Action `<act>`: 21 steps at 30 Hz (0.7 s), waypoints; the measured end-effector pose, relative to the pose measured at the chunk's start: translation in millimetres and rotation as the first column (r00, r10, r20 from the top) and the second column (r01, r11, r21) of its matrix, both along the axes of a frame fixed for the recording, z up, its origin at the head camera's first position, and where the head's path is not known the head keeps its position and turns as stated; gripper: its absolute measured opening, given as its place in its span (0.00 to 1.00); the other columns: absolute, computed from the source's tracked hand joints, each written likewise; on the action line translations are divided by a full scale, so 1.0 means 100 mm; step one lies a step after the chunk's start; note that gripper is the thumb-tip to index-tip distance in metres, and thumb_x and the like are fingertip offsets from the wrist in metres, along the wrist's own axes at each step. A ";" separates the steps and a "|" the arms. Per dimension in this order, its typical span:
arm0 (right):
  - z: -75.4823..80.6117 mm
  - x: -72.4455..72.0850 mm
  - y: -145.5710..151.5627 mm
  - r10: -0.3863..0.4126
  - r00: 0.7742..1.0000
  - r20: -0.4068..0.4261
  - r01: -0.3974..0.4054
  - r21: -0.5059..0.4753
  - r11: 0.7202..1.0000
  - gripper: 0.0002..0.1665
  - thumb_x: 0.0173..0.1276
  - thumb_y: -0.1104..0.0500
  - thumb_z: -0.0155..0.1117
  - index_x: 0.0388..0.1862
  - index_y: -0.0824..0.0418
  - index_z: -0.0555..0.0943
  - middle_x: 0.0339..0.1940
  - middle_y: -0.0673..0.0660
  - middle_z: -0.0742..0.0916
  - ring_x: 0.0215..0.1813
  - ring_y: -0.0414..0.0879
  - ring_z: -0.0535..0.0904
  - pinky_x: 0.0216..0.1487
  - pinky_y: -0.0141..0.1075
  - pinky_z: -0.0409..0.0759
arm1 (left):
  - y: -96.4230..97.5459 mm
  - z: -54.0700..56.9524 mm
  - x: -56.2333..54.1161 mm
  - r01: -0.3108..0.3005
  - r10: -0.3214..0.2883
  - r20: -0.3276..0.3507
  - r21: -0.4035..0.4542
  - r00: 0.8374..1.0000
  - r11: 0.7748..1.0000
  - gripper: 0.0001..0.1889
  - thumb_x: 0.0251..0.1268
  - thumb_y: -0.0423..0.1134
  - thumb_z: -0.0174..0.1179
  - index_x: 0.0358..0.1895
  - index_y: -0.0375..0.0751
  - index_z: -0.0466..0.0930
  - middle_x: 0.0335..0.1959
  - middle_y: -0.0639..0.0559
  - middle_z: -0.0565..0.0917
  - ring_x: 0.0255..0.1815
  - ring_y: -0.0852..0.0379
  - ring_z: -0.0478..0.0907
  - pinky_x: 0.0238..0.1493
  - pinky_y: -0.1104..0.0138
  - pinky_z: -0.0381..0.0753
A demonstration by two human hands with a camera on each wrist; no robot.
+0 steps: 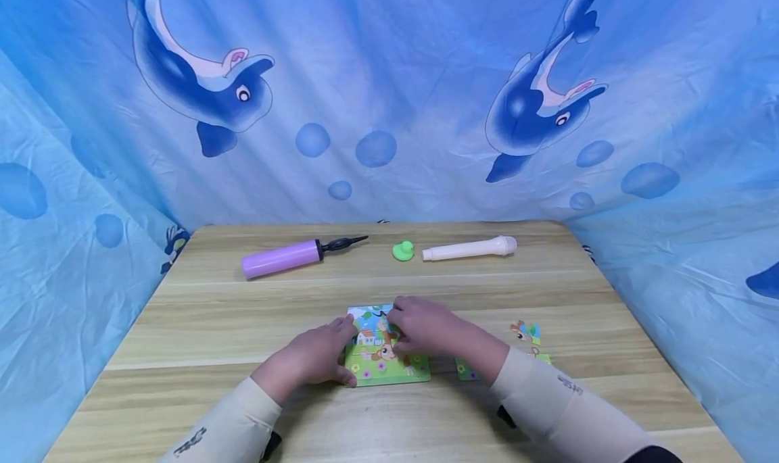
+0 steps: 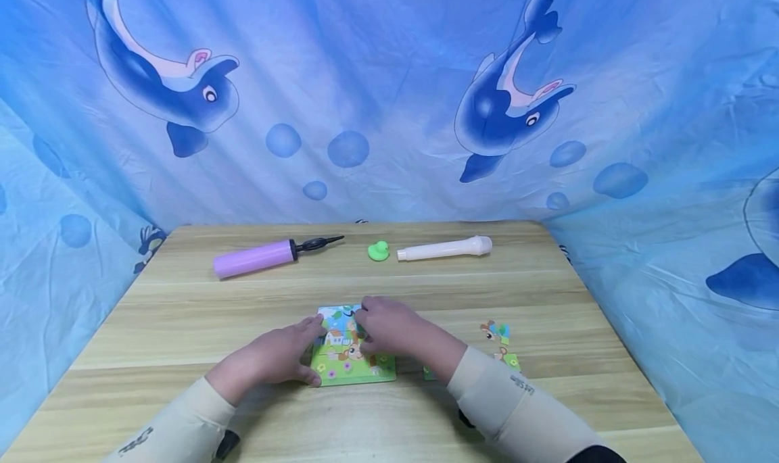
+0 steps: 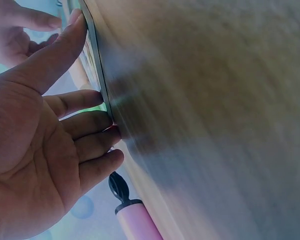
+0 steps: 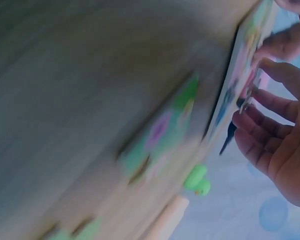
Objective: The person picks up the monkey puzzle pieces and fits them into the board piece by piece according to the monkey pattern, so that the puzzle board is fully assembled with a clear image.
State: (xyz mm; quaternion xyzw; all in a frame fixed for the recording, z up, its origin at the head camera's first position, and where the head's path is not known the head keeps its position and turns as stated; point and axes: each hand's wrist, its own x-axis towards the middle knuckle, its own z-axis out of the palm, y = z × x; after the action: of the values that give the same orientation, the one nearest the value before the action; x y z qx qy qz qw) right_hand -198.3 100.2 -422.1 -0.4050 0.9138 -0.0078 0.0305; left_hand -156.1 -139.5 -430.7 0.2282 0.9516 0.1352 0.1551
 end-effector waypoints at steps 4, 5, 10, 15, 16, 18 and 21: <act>-0.04 0.02 -0.17 0.030 0.999 -0.026 -0.028 0.043 0.999 0.17 0.62 0.42 0.69 0.38 0.51 0.78 0.36 0.46 0.74 0.33 0.39 0.68 0.30 0.30 0.72 | 0.00 0.00 0.01 0.001 -0.001 -0.007 -0.003 1.000 1.000 0.47 0.45 0.59 0.74 0.67 0.39 0.68 0.75 0.36 0.61 0.74 0.38 0.62 0.70 0.47 0.68; -0.06 0.02 -0.20 0.033 0.999 -0.031 -0.031 0.052 0.998 0.17 0.62 0.42 0.68 0.38 0.51 0.78 0.36 0.46 0.74 0.33 0.39 0.68 0.31 0.30 0.72 | -0.01 0.00 0.01 0.002 -0.002 -0.007 -0.002 1.000 1.000 0.47 0.45 0.59 0.74 0.67 0.39 0.68 0.75 0.36 0.61 0.74 0.38 0.62 0.70 0.47 0.68; -0.11 0.02 -0.29 0.011 0.999 -0.032 -0.009 0.069 0.998 0.18 0.63 0.40 0.67 0.42 0.51 0.80 0.38 0.47 0.76 0.37 0.40 0.70 0.37 0.31 0.76 | 0.00 0.01 0.01 0.009 -0.009 -0.014 -0.007 1.000 1.000 0.45 0.45 0.60 0.74 0.66 0.39 0.69 0.75 0.37 0.61 0.74 0.39 0.62 0.69 0.47 0.69; -0.14 0.04 -0.33 -0.007 1.000 -0.023 0.009 0.064 0.998 0.20 0.63 0.41 0.69 0.46 0.52 0.82 0.42 0.49 0.79 0.41 0.40 0.73 0.41 0.31 0.79 | -0.01 0.00 0.02 0.015 -0.015 -0.020 -0.013 1.000 1.000 0.44 0.44 0.60 0.74 0.64 0.40 0.71 0.75 0.37 0.62 0.74 0.39 0.62 0.69 0.47 0.70; -0.15 0.04 -0.34 -0.006 1.000 -0.028 0.007 0.063 0.998 0.20 0.63 0.41 0.69 0.46 0.52 0.83 0.42 0.49 0.79 0.41 0.40 0.73 0.41 0.31 0.78 | -0.01 0.00 0.02 0.016 -0.017 -0.020 -0.015 1.000 1.000 0.44 0.44 0.60 0.74 0.64 0.40 0.71 0.75 0.37 0.62 0.74 0.39 0.62 0.69 0.47 0.69; -0.16 0.05 -0.35 0.003 0.999 -0.043 -0.001 0.063 0.998 0.20 0.63 0.41 0.69 0.46 0.52 0.84 0.41 0.49 0.79 0.39 0.40 0.72 0.39 0.30 0.78 | -0.01 0.00 0.02 0.022 -0.022 -0.023 -0.020 0.999 1.000 0.44 0.45 0.60 0.74 0.64 0.39 0.71 0.75 0.37 0.62 0.75 0.39 0.61 0.69 0.47 0.69; -0.18 0.05 -0.36 0.000 0.998 -0.059 0.004 0.059 0.998 0.18 0.62 0.42 0.70 0.44 0.52 0.85 0.39 0.48 0.78 0.38 0.40 0.71 0.38 0.29 0.77 | -0.01 0.00 0.02 0.032 -0.033 -0.030 -0.027 0.999 0.999 0.45 0.46 0.60 0.73 0.66 0.38 0.70 0.76 0.37 0.61 0.75 0.39 0.60 0.70 0.46 0.68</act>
State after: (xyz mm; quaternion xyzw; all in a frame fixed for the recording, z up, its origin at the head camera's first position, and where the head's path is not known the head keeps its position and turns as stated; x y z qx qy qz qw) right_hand -193.0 63.9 -439.6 -0.4032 0.9144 0.0313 0.0158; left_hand -154.5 -140.7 -430.9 0.2436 0.9518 0.1164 0.1457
